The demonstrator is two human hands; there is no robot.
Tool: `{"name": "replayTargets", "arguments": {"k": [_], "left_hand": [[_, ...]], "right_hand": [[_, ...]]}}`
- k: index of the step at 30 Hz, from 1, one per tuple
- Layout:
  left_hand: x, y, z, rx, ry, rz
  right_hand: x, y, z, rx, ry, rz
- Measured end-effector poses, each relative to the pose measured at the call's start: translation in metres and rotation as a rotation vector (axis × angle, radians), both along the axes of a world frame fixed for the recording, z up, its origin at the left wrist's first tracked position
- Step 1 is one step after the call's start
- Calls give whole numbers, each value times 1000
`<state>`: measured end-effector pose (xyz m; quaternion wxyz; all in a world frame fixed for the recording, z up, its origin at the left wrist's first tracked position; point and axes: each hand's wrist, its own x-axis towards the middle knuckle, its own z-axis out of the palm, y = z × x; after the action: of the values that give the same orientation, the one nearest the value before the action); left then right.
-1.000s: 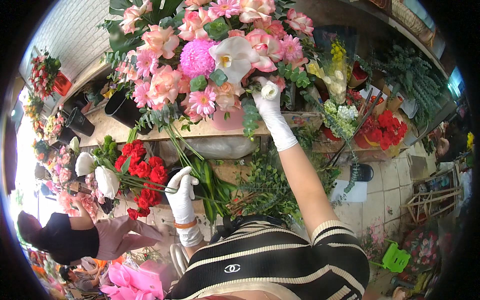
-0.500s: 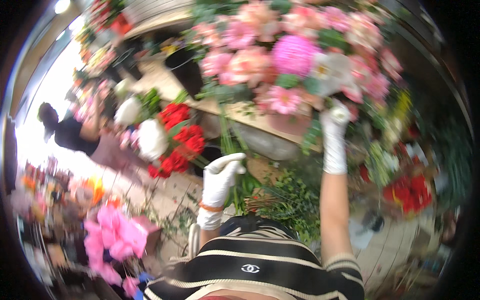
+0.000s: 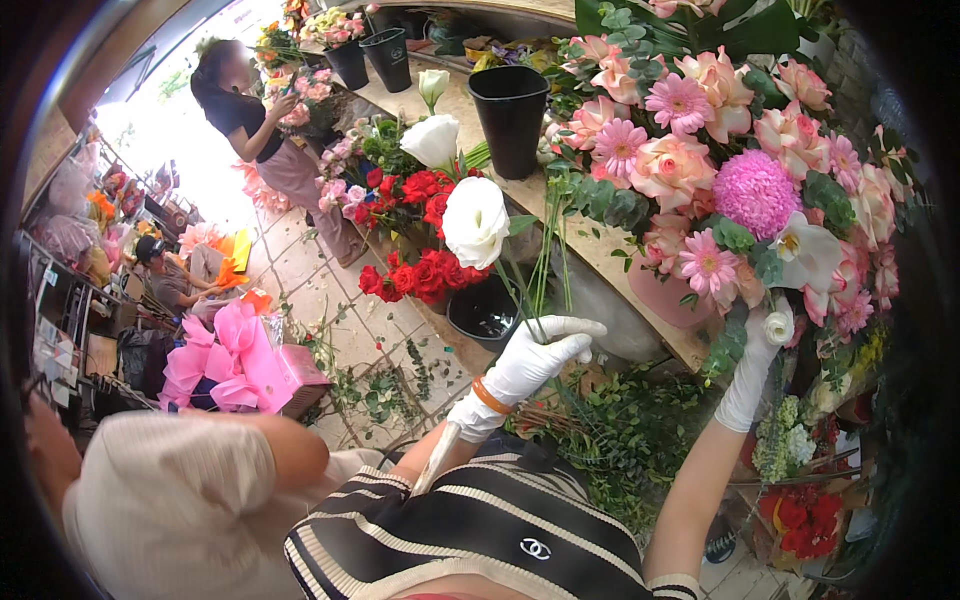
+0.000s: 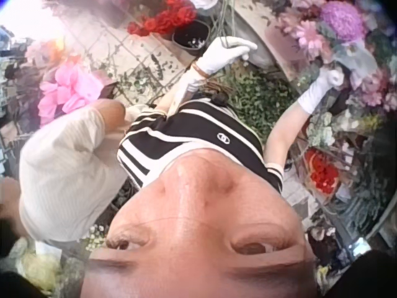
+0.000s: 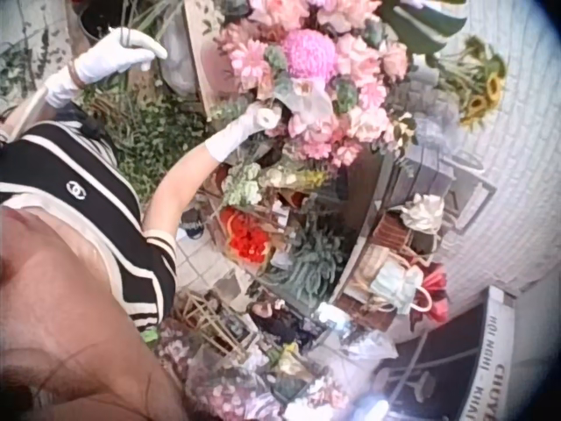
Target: The person arranges a bouquet by trimming the stems of white flowers with shears and inserting them into a large pink floral arrangement on a table.
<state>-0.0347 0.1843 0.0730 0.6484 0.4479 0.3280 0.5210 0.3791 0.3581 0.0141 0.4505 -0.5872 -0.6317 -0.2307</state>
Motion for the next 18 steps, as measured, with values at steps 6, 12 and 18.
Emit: {"name": "replayTargets", "arguments": {"k": [6, 12, 18], "left_hand": [[2, -1, -2, 28, 17, -7], [0, -9, -2, 15, 23, -11], [4, -23, 30, 22, 160, 59]], "right_hand": [[-1, 2, 7, 12, -51, -20], [-1, -3, 9, 16, -127, -58], [-20, -25, 14, -49, 123, 33]]}}
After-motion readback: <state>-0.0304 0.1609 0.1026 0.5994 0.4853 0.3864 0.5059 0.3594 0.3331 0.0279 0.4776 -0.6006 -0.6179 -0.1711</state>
